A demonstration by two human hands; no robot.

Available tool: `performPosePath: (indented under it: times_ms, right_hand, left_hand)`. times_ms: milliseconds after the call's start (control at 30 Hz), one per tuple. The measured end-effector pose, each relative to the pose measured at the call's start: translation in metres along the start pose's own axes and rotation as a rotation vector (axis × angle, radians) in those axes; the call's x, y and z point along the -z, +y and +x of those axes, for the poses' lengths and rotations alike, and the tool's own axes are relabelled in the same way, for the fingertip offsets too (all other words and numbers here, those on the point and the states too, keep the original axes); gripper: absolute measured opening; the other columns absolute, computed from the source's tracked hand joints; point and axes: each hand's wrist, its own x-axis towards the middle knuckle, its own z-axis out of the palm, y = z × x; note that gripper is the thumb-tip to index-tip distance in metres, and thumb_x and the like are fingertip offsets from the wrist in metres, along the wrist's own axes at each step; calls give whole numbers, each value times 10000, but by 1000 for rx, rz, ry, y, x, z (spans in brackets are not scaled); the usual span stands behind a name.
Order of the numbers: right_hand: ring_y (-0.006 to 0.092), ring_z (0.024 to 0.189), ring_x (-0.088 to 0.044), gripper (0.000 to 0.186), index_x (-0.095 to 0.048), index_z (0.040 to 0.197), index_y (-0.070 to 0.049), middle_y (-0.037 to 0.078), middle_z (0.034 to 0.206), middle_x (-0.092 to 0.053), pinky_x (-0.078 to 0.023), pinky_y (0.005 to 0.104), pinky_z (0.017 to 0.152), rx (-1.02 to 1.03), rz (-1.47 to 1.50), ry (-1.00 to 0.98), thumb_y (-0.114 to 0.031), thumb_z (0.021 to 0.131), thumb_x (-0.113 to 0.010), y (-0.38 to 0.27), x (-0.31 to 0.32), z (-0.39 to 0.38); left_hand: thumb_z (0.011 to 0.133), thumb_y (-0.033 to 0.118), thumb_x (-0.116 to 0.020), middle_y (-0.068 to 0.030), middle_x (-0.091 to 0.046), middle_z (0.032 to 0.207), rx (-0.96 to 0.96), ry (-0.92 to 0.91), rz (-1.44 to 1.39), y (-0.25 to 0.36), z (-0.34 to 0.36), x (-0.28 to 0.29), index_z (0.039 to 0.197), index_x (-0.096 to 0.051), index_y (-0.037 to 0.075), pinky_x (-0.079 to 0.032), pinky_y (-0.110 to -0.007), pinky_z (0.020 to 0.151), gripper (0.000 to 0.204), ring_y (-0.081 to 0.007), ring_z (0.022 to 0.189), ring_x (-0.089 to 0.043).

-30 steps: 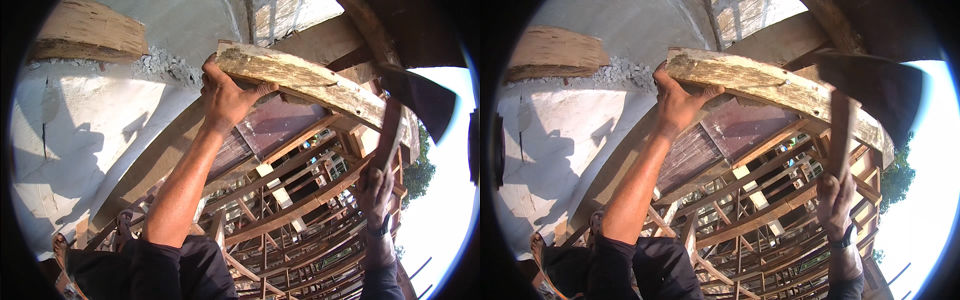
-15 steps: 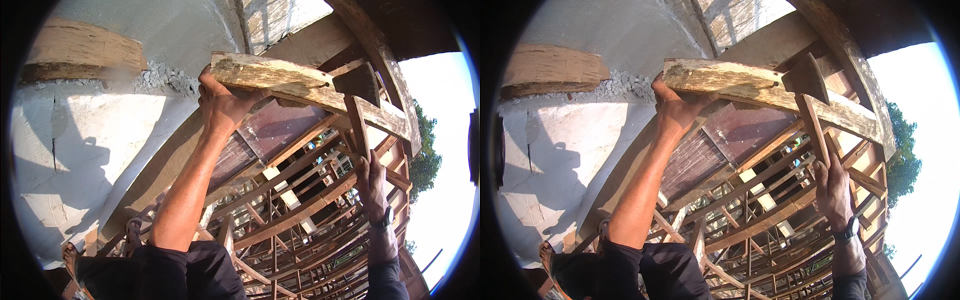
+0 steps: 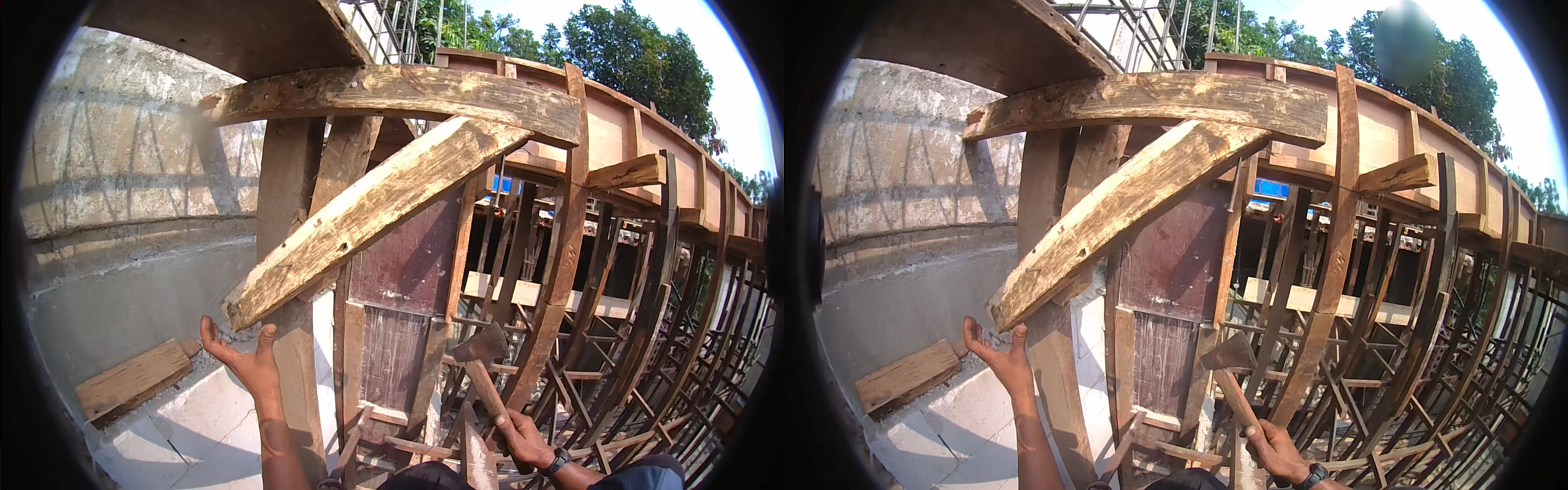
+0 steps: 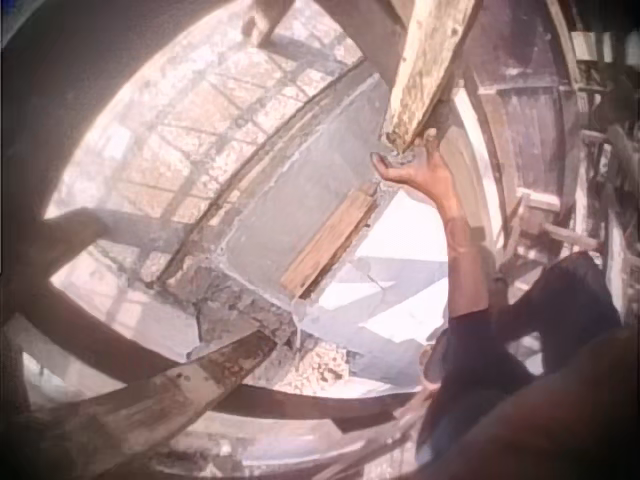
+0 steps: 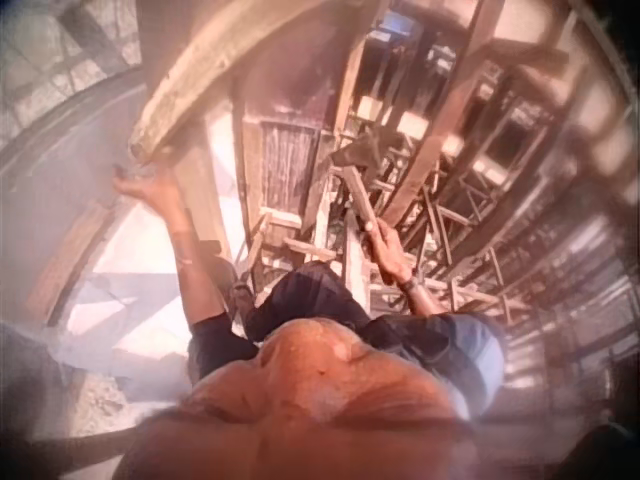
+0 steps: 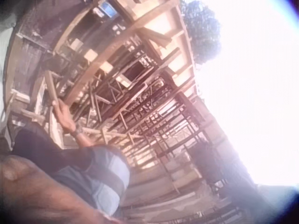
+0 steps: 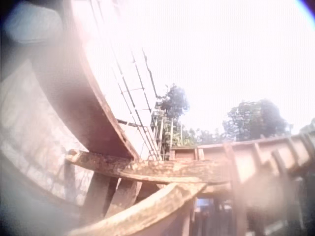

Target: The person builds a wooden structure by positioning a wooden plank against existing supports and driving nails into it using a hatchet. The person also positions additional wooden beams and secures them with the same tool while standing on the structure.

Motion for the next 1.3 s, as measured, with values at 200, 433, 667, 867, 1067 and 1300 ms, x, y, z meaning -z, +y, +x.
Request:
performPosePath:
  times_ms: [200,433,667,867,1067,1300]
  right_hand:
    - [52,608,-453,408,-596,1036,-4,-42,703,-502,-376,248,513,52,272,-104,-402,1037,-506,25,-9,15]
    - [58,575,-457,413,-595,1031,-15,-26,684,-512,-367,243,509,-21,590,-362,-408,1052,-467,34,-30,13]
    - [74,550,-460,402,-587,1006,-15,-17,640,-491,-371,244,506,-1,580,-380,-396,1052,-467,79,-43,7]
    - [71,541,-447,399,-554,931,-20,-15,618,-479,-350,256,495,-8,509,-265,-395,1039,-470,58,-50,21]
    - [85,553,-457,351,-521,919,-29,-7,634,-470,-356,268,500,9,462,-222,-357,1033,-473,63,-32,27]
    - [82,559,-446,268,-491,961,-49,-2,661,-466,-359,276,506,150,384,-340,-307,1032,-476,41,-75,42]
  left_hand:
    - [596,601,-879,-156,-414,1302,-736,-472,210,146,-27,-44,1368,-407,82,-345,-492,1071,1042,-353,1264,-404]
    - [638,611,-853,-173,-426,1330,-1030,-586,199,251,24,-126,1401,-397,68,-370,-475,1078,1041,-347,1274,-418]
    - [657,697,-795,-210,-450,1351,-1299,-711,190,339,60,-200,1456,-368,41,-379,-484,1104,1118,-359,1297,-456]
    - [642,639,-831,-226,-584,1307,-1098,-1050,384,382,45,-236,1485,-383,70,-473,-486,1059,1111,-360,1204,-597]
    - [760,309,-764,-215,-652,1071,-942,-1211,448,419,3,-226,1215,-531,-60,-540,-408,914,631,-288,991,-648]
    - [762,583,-766,-277,-494,1335,-862,-978,268,339,90,-180,1444,-316,20,-425,-527,1049,991,-380,1258,-494]
